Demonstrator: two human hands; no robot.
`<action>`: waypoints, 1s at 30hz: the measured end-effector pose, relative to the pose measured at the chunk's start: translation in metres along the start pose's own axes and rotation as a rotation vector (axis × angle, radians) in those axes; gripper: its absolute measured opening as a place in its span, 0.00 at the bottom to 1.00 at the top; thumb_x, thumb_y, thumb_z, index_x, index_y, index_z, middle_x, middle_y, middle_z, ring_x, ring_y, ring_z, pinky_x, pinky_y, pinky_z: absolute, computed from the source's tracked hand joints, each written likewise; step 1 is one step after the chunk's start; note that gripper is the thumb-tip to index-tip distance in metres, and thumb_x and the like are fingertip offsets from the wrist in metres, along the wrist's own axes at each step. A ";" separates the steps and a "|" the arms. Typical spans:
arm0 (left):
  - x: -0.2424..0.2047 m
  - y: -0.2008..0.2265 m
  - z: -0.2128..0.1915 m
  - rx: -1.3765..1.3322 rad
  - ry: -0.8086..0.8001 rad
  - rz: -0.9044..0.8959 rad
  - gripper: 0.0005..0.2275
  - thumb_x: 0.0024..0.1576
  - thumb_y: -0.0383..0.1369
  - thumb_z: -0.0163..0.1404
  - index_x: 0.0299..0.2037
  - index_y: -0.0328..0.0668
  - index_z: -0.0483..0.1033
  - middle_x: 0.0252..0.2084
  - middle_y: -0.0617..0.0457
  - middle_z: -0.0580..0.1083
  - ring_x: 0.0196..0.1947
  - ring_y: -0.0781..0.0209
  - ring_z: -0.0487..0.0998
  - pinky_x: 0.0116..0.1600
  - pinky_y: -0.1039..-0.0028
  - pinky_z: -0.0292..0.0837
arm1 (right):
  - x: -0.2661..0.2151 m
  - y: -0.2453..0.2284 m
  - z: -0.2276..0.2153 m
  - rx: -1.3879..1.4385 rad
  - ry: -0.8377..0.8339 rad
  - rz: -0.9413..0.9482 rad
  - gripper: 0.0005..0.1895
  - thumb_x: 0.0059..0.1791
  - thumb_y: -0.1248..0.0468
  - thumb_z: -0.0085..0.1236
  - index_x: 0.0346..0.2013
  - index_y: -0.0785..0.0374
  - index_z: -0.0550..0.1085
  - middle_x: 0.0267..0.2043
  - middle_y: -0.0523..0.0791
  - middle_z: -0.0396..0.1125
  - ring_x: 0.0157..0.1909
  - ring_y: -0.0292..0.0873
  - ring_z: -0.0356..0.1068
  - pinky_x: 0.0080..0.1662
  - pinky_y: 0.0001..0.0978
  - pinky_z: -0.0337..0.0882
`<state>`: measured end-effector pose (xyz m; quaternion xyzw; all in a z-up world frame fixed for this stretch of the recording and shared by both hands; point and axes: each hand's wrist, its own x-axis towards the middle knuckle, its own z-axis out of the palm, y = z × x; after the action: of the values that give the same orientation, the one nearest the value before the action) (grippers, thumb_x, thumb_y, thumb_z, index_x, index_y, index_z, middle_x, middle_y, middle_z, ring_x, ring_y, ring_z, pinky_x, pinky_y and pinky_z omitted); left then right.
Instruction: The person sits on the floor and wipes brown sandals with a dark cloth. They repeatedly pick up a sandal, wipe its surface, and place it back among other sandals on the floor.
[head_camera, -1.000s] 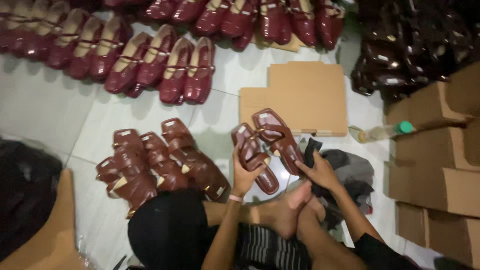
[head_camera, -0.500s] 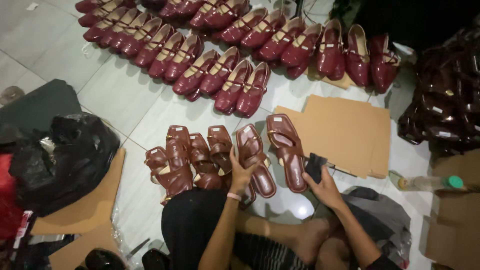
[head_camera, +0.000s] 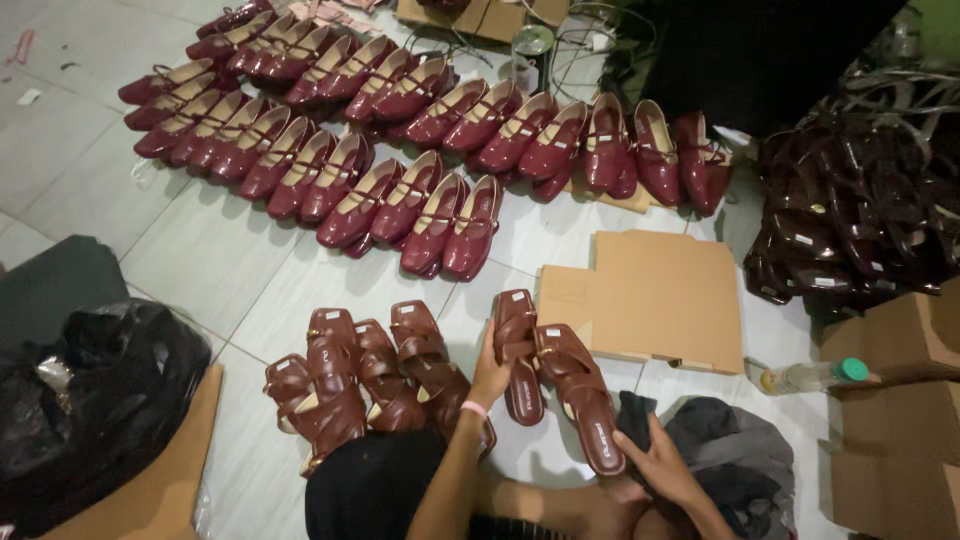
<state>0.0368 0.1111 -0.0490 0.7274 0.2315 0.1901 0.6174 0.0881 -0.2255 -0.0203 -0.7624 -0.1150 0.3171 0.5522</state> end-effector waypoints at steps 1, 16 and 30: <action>0.000 -0.002 -0.004 0.030 0.057 0.058 0.34 0.56 0.18 0.52 0.74 0.37 0.51 0.71 0.43 0.63 0.70 0.52 0.65 0.70 0.70 0.61 | -0.001 0.000 -0.001 0.100 -0.033 -0.080 0.52 0.43 0.45 0.65 0.64 0.85 0.58 0.48 0.55 0.71 0.40 0.32 0.70 0.38 0.24 0.73; -0.049 0.063 -0.075 0.595 0.323 0.178 0.29 0.58 0.34 0.56 0.69 0.31 0.61 0.69 0.35 0.62 0.72 0.40 0.60 0.75 0.59 0.56 | 0.003 -0.019 0.002 -0.446 0.169 -0.279 0.17 0.46 0.60 0.56 0.48 0.63 0.76 0.37 0.56 0.76 0.37 0.56 0.77 0.40 0.44 0.75; -0.019 0.006 -0.106 0.939 0.466 -0.189 0.46 0.34 0.52 0.69 0.59 0.25 0.67 0.62 0.38 0.68 0.63 0.39 0.67 0.61 0.52 0.66 | -0.028 0.003 -0.222 -1.204 1.072 -0.375 0.25 0.56 0.51 0.67 0.48 0.73 0.71 0.55 0.57 0.64 0.52 0.59 0.69 0.54 0.44 0.74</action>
<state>-0.0379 0.1852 -0.0249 0.8399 0.4873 0.1660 0.1719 0.2012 -0.4119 0.0290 -0.9437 -0.1116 -0.3028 0.0732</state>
